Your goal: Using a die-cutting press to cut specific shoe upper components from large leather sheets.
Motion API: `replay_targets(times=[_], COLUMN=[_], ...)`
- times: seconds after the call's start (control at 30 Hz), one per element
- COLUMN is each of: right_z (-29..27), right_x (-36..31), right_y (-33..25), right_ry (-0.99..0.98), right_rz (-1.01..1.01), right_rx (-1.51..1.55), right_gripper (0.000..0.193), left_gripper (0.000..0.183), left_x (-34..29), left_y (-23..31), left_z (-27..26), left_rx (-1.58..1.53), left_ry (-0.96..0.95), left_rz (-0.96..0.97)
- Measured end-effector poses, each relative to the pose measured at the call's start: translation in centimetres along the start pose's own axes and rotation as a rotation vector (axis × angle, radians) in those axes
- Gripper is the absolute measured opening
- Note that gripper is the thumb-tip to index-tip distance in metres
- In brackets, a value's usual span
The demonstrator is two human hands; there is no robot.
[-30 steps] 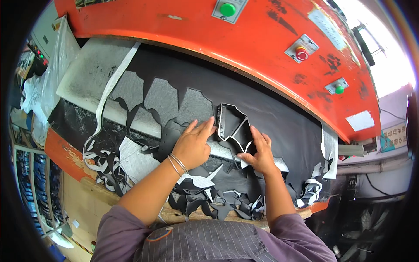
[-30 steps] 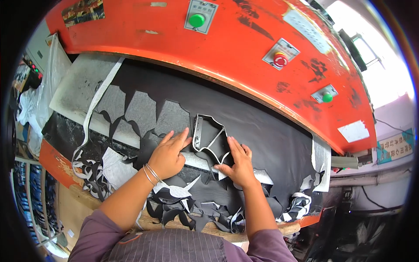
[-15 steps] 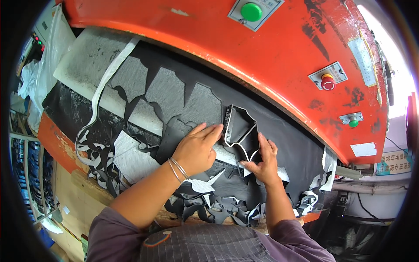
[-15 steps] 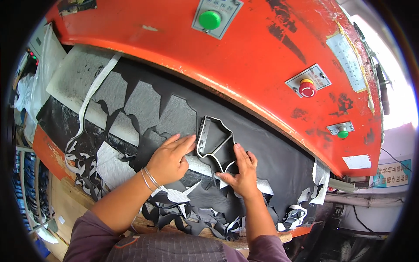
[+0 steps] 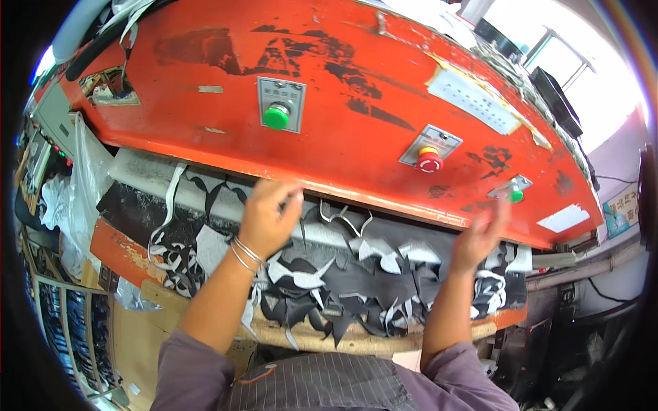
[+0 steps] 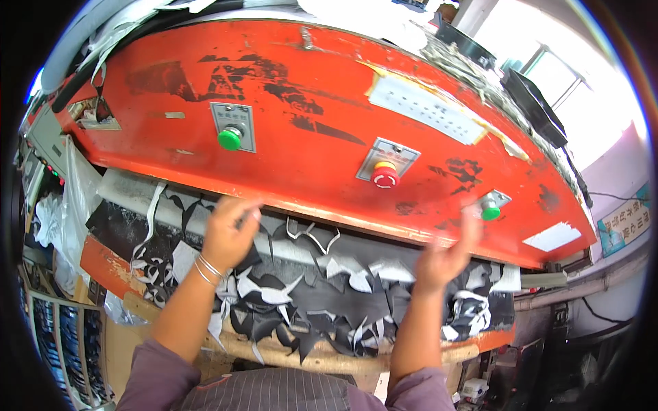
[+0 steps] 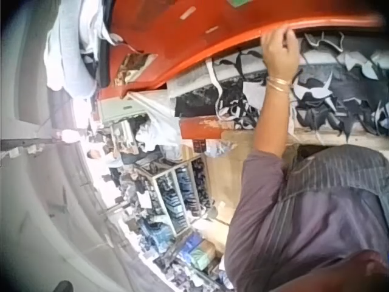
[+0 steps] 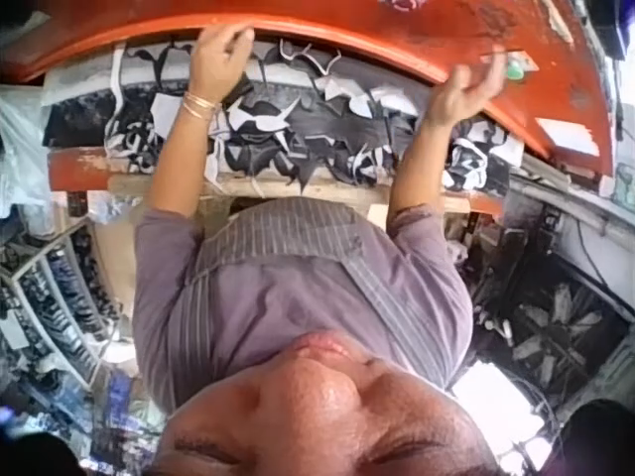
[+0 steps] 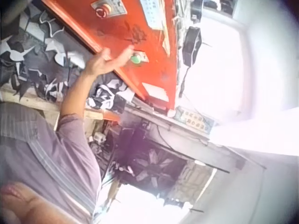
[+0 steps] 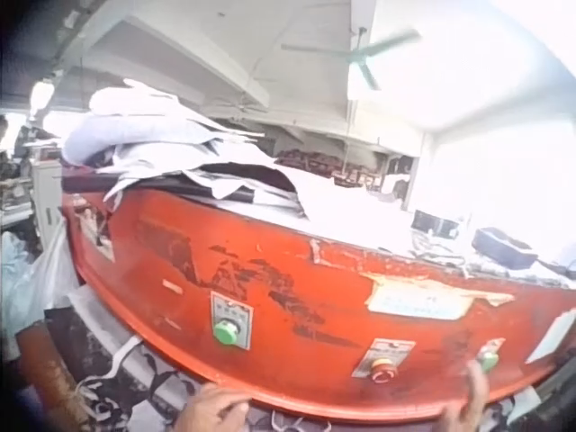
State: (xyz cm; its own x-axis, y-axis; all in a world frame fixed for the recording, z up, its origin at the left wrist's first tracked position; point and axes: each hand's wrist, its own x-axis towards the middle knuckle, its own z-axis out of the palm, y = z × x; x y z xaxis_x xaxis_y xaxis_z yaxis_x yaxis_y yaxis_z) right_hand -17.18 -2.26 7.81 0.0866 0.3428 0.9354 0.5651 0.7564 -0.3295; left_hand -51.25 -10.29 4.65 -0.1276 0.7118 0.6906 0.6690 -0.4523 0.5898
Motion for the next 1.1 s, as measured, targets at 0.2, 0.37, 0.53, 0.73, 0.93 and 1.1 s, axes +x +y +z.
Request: replay_targets(times=[0.2, 0.37, 0.53, 0.73, 0.93, 1.1], right_z=[-3.1, -4.8, -5.4, -5.0, -4.3, -2.7], right_x=[11.5, 3.8, -8.8, -13.6, -13.0, -7.7], right_y=[1.8, -4.1, -18.8, -20.4, -19.7, -17.2], right_ry=[0.376, 0.014, -1.219, -1.194, -1.187, -1.709], right_rz=[-0.041, -0.077, 0.022, 0.097, 0.124, 0.242], right_rx=[-0.731, -0.332, 0.057, -0.112, -0.119, 0.105], right_gripper=[0.057, 0.035, 0.051, 0.043, 0.042, 0.043], left_gripper=[0.02, 0.022, 0.022, 0.042, 0.039, 0.041], left_x=[8.4, 1.1, -13.1, -16.3, -15.4, -12.6], left_y=[5.6, 8.0, 10.5, 11.8, 11.9, 11.1], left_z=[-4.9, -5.9, -6.3, -4.6, -4.0, -4.8], left_rx=[0.348, 0.099, 0.072, 0.338, 0.339, 0.253], left_ry=[0.152, -0.165, -0.767, -0.643, -0.616, -0.839], left_rz=[0.338, 0.069, -0.128, -0.031, -0.028, -0.098])
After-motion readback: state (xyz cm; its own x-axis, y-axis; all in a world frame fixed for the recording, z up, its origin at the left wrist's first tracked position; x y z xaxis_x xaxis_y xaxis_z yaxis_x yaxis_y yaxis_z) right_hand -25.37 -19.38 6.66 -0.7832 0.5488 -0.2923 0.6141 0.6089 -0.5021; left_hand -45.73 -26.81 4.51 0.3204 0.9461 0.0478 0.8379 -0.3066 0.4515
